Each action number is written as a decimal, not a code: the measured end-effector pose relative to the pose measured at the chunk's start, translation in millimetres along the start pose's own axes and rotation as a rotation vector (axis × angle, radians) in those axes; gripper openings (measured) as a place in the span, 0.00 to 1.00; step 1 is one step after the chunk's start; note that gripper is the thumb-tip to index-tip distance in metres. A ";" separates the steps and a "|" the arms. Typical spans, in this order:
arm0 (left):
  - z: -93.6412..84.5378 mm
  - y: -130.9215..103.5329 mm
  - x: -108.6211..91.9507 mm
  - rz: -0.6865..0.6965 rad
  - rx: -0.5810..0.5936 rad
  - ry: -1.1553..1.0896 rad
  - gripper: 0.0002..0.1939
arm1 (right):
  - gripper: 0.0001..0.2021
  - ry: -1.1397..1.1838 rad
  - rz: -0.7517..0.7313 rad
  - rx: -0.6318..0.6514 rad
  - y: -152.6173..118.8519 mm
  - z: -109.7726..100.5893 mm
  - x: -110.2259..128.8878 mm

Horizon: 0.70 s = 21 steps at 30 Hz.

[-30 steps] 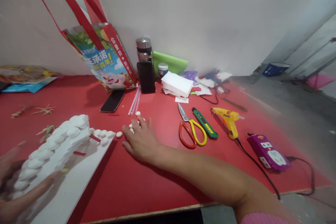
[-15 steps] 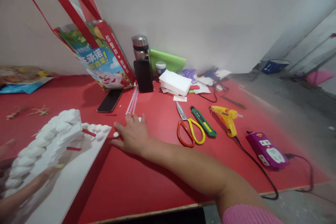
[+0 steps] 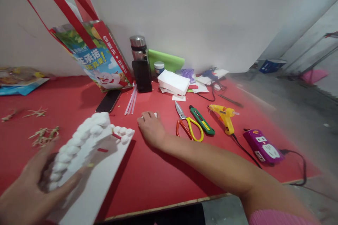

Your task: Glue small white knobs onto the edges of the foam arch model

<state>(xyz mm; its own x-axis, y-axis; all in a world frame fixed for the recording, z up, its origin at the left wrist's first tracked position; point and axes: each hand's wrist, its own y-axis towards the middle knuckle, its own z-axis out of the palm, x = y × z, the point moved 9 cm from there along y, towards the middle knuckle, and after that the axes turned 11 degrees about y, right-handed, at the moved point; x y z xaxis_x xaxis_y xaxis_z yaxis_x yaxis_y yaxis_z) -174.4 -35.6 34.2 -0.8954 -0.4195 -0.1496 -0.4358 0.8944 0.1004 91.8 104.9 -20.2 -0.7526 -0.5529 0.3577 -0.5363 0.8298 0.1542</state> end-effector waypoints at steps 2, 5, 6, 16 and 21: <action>12.4 -8.2 -31.2 0.033 0.089 -0.057 0.56 | 0.18 -0.013 0.062 -0.005 11.3 -4.8 -20.6; 12.6 -12.6 -80.7 0.110 0.050 -0.103 0.52 | 0.19 -0.006 0.120 -0.006 36.0 -11.8 -46.7; 11.6 -12.2 -95.9 0.146 0.030 -0.103 0.51 | 0.19 0.004 0.127 -0.002 43.6 -14.3 -54.0; 21.3 -4.9 -149.5 0.240 0.061 -0.028 0.49 | 0.24 0.210 0.023 -0.109 37.0 -80.3 -100.5; 24.5 -6.9 -166.5 0.278 0.018 0.051 0.52 | 0.21 0.438 0.044 -0.464 -44.8 -157.3 -70.5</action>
<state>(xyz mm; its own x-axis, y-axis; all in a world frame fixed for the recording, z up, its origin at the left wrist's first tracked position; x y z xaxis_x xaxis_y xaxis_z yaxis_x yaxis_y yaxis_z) -20.1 31.8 34.3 -0.9839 -0.1648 -0.0695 -0.1719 0.9786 0.1131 229.0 118.6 92.6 -0.4914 -0.5167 0.7011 -0.2135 0.8519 0.4783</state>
